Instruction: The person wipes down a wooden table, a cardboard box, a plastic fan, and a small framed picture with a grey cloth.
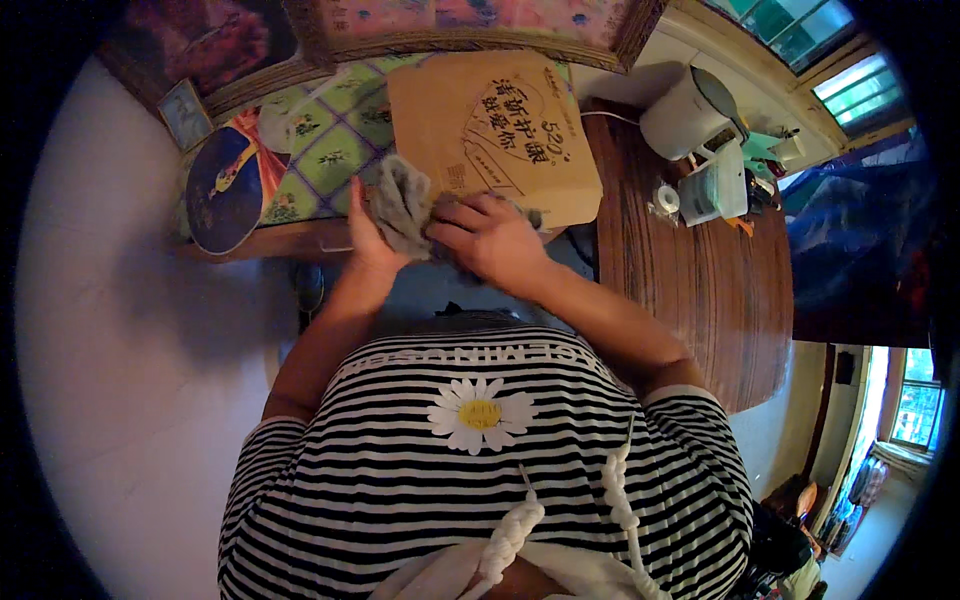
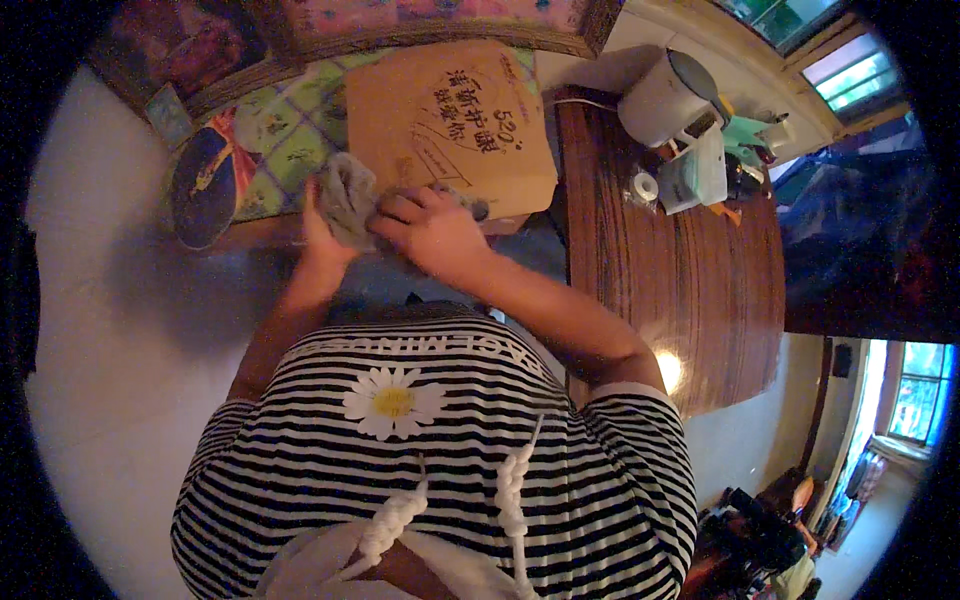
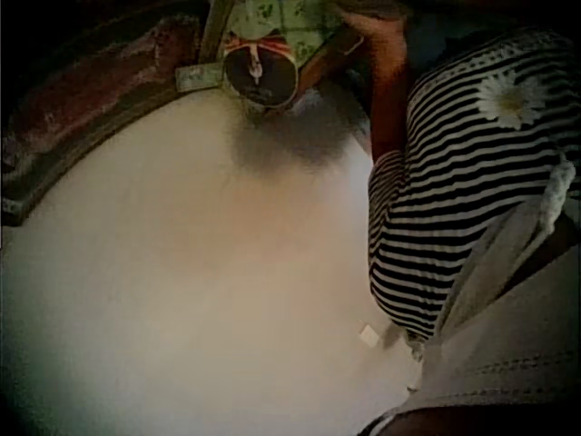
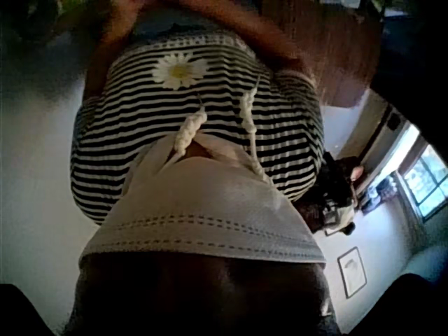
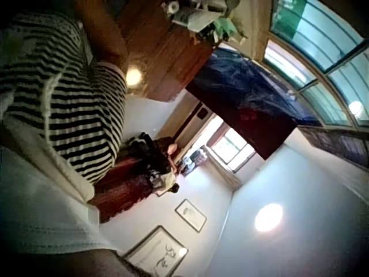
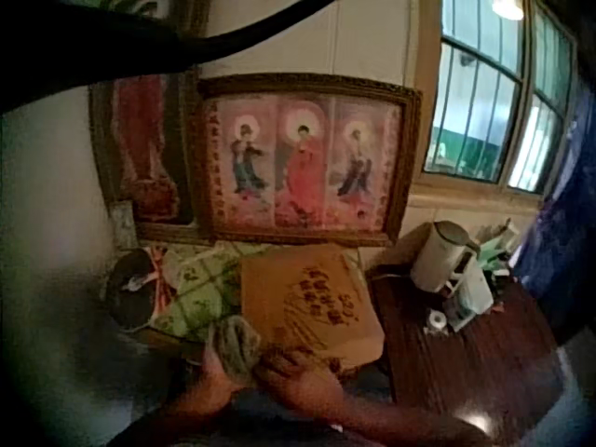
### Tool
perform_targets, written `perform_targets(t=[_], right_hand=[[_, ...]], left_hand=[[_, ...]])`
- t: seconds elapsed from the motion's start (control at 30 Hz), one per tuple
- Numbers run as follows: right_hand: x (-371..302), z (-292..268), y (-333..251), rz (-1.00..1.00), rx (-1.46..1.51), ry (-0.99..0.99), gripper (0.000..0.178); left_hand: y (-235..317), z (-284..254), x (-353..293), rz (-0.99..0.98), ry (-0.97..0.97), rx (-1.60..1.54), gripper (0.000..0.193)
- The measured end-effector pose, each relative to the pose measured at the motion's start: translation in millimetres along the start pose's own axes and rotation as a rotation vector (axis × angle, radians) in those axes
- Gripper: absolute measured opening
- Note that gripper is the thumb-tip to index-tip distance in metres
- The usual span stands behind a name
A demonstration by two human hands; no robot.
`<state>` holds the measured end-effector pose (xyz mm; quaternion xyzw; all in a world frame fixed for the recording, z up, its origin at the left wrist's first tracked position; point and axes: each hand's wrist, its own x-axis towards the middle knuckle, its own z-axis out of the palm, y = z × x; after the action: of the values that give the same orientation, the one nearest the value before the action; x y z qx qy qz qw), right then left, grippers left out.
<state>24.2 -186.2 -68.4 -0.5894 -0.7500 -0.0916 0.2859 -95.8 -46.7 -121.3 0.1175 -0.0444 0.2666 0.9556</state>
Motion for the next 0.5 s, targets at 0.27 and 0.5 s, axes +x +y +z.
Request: perform_targets(t=[0.27,0.5], right_hand=[[54,-48,19,0.196,0.253,-0.088,0.037],[117,50,109,0.143,-0.261,-0.268,0.035]], left_hand=[[2,-13,7,-0.263,-0.309,-0.168,0.073],[-7,3,13,-0.158,-0.123,-0.171,0.060]])
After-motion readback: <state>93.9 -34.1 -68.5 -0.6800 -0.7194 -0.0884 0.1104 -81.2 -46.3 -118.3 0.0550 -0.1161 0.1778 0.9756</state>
